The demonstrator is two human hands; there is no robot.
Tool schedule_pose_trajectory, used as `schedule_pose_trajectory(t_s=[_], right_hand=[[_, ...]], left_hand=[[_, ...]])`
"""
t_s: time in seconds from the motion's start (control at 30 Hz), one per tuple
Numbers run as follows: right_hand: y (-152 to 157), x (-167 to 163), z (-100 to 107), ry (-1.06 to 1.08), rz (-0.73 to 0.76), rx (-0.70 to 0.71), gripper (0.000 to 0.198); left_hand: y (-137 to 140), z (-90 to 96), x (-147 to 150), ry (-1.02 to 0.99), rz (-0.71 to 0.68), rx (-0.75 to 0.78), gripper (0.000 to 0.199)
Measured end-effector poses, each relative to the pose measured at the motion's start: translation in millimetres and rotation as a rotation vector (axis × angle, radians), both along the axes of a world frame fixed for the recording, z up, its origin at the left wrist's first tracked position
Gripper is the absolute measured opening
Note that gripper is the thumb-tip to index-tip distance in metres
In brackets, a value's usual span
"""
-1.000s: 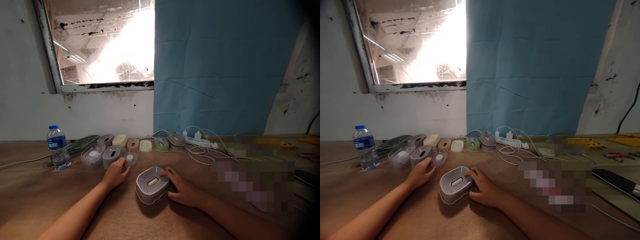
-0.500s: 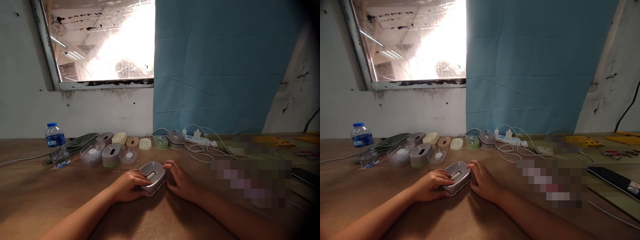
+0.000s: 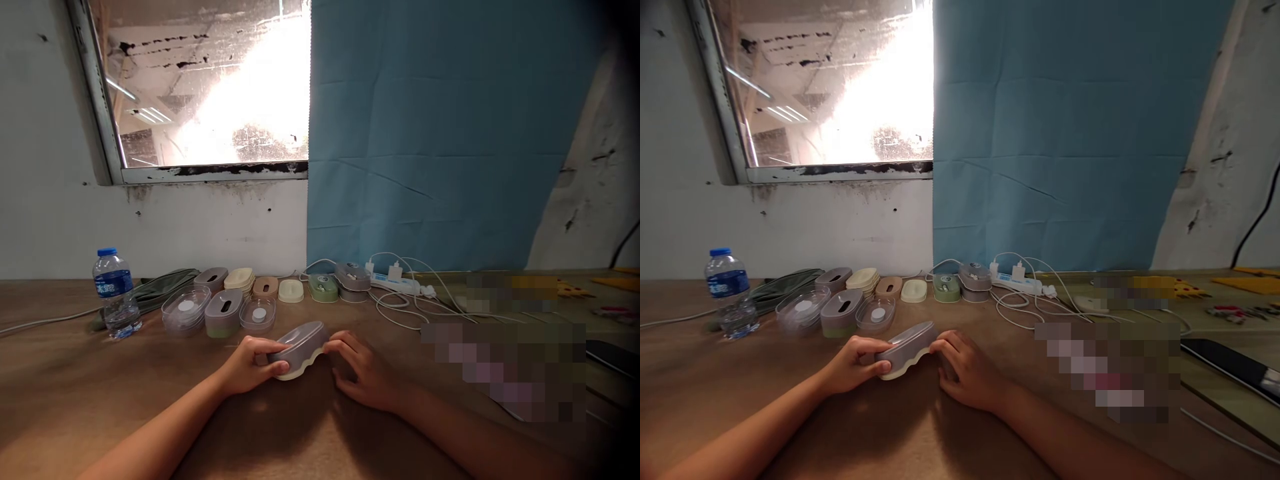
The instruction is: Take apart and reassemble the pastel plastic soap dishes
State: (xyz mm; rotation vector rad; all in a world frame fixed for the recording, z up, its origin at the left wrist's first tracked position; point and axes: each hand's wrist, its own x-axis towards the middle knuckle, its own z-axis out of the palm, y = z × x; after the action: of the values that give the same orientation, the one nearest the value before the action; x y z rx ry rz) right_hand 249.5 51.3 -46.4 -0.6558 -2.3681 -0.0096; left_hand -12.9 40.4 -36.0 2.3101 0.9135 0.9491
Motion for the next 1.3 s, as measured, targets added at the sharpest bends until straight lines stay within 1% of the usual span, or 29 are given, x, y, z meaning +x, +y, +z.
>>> schedule_pose_trajectory(t_s=[0.13,0.23,0.33,0.47,0.57,0.7,0.83,0.9,0.97,1.0,1.07,1.13,1.2,1.23,1.3], right_hand=[[1.2,-0.4,-1.3,-0.013,-0.006,0.015,0.024],[4.1,-0.7,-3.9,-0.008,-0.020,0.023,0.015],[6.2,-0.8,-5.1,0.009,-0.034,0.026,0.013],[6.5,-0.7,-4.2,0.014,-0.055,0.074,0.014],[5.2,-1.3,-3.4,0.034,-0.047,0.089,0.014],[1.5,-3.0,-2.4,0.063,-0.030,0.073,0.014],[-0.4,-2.0,-2.8,0.090,-0.015,0.081,0.013],[0.5,-0.4,-4.3,0.087,0.002,0.099,0.013],[2.1,1.0,-6.5,0.075,0.021,0.099,0.013],[3.0,1.6,-7.8,0.067,0.030,0.091,0.013],[4.5,2.3,-10.0,0.053,0.049,0.070,0.014],[5.3,2.6,-11.6,0.018,0.068,0.055,0.014],[5.3,2.8,-11.9,-0.037,0.086,0.045,0.014],[5.0,2.9,-11.6,-0.065,0.090,0.042,0.014],[3.8,2.9,-10.1,-0.099,0.088,0.041,0.014]], left_hand=[[0.2,-1.3,0.7,-0.018,-0.026,0.003,0.035],[-0.1,-0.8,2.0,-0.025,-0.070,0.002,0.035],[-1.7,0.2,4.1,-0.031,-0.101,0.007,0.035],[-2.8,-1.0,5.4,-0.052,-0.122,0.041,0.034],[-2.3,-3.0,4.1,-0.067,-0.079,0.057,0.033],[-2.7,-4.0,2.4,-0.096,-0.021,0.058,0.031],[-2.6,-5.7,3.3,-0.138,0.035,-0.008,0.033],[-0.9,-6.5,3.5,-0.192,0.070,-0.053,0.037],[1.6,-5.5,1.5,-0.272,0.138,-0.040,0.039],[3.0,-4.2,-0.8,-0.303,0.182,0.011,0.038],[5.7,0.2,-8.0,-0.282,0.262,0.218,0.033],[8.0,5.2,-18.1,-0.155,0.343,0.483,0.026],[10.4,9.0,-29.3,0.006,0.478,0.678,0.025],[11.8,10.0,-35.0,0.078,0.568,0.728,0.026],[15.3,10.3,-45.8,0.188,0.735,0.759,0.027]])
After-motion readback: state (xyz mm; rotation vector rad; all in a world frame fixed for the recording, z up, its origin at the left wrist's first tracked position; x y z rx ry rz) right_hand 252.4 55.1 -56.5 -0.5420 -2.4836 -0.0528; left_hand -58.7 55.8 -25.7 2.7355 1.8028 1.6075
